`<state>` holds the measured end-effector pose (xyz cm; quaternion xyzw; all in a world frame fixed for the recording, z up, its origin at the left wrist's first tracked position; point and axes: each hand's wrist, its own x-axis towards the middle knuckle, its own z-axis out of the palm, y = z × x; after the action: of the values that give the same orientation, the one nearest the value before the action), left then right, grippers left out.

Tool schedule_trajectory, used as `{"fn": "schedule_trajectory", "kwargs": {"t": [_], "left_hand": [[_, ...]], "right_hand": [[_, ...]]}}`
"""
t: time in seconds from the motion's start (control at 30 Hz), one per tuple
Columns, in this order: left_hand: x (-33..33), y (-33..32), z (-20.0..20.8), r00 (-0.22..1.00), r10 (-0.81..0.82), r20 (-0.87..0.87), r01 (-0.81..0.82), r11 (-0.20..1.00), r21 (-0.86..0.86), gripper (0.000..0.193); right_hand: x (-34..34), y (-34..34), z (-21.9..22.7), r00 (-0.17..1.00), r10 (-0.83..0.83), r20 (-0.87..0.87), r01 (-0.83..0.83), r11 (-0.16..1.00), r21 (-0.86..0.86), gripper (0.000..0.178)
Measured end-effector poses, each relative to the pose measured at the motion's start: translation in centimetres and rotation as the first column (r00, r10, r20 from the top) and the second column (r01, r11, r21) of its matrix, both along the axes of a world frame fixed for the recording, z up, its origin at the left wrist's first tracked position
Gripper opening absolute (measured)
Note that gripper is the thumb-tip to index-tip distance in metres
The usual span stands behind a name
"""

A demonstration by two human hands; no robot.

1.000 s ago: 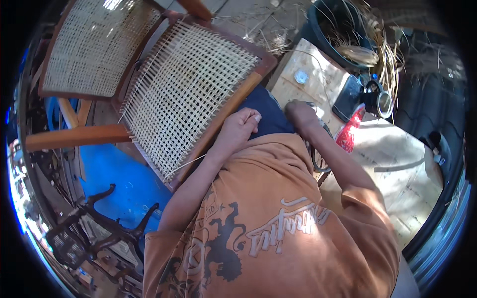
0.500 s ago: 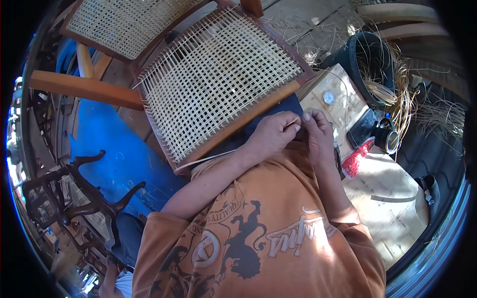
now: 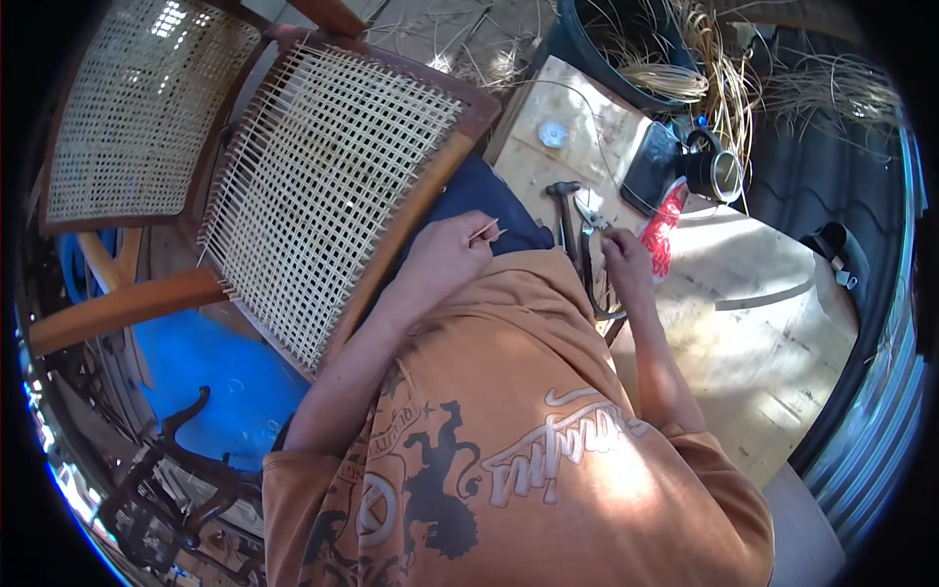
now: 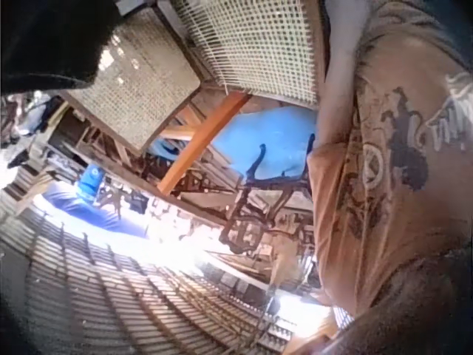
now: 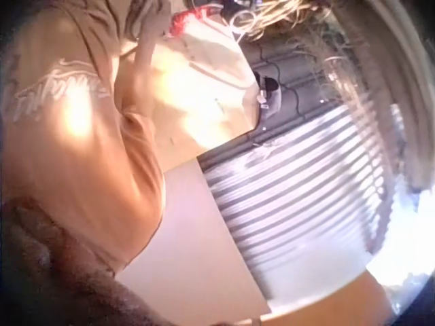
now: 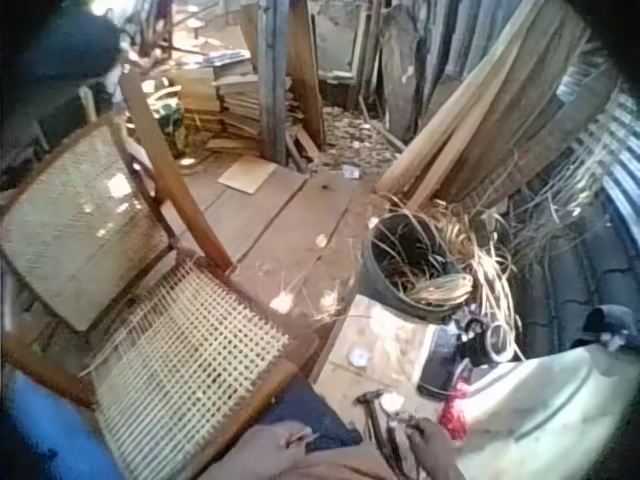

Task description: Weaving a rattan chair seat using strips of cane at a workshop station.

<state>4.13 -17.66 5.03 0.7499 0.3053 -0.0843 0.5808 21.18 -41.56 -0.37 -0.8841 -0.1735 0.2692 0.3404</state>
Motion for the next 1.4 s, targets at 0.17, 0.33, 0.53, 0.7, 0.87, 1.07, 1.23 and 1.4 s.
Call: {"fn": "schedule_trajectory", "kwargs": {"t": [0.17,0.33,0.53,0.7,0.87,1.07,1.23,1.4], "left_hand": [[7.8,3.3,5.2,0.913,0.048,0.406,-0.162,0.954,0.251,0.019],[11.4,4.8,18.2,0.747,0.637,0.189,-0.608,0.77,-0.192,0.031],[6.2,4.6,8.4,0.981,0.14,0.137,-0.148,0.988,0.05,0.031],[3.5,-1.0,2.0,0.949,0.12,0.293,-0.09,0.989,-0.115,0.032],[2.9,0.1,2.7,0.995,0.053,-0.079,-0.085,0.872,-0.482,0.027],[-0.9,2.6,2.3,0.997,0.077,-0.013,-0.072,0.838,-0.541,0.028],[-3.2,2.6,2.2,0.975,0.186,0.121,-0.072,0.783,-0.618,0.026],[-3.6,1.0,1.5,0.892,0.421,0.162,-0.336,0.86,-0.385,0.027]], "right_hand": [[-0.1,-5.3,-1.5,0.964,0.171,0.202,-0.075,0.907,-0.413,0.021],[-2.1,-2.0,-0.5,0.982,0.101,0.158,0.001,0.841,-0.542,0.023],[-1.4,-3.9,-0.6,0.963,0.167,0.214,-0.036,0.859,-0.51,0.019],[-1.7,2.1,7.9,0.868,-0.177,-0.464,0.171,0.984,-0.055,0.008],[-2.6,8.2,8.7,0.87,0.473,0.141,-0.493,0.843,0.215,0.014],[-4.2,13.3,10.0,0.737,0.643,0.208,-0.676,0.705,0.214,0.016],[-4.9,14.8,10.2,0.628,0.732,0.264,-0.777,0.609,0.158,0.016],[-8.0,16.3,8.7,0.808,0.552,0.205,-0.589,0.761,0.273,0.007]]}}
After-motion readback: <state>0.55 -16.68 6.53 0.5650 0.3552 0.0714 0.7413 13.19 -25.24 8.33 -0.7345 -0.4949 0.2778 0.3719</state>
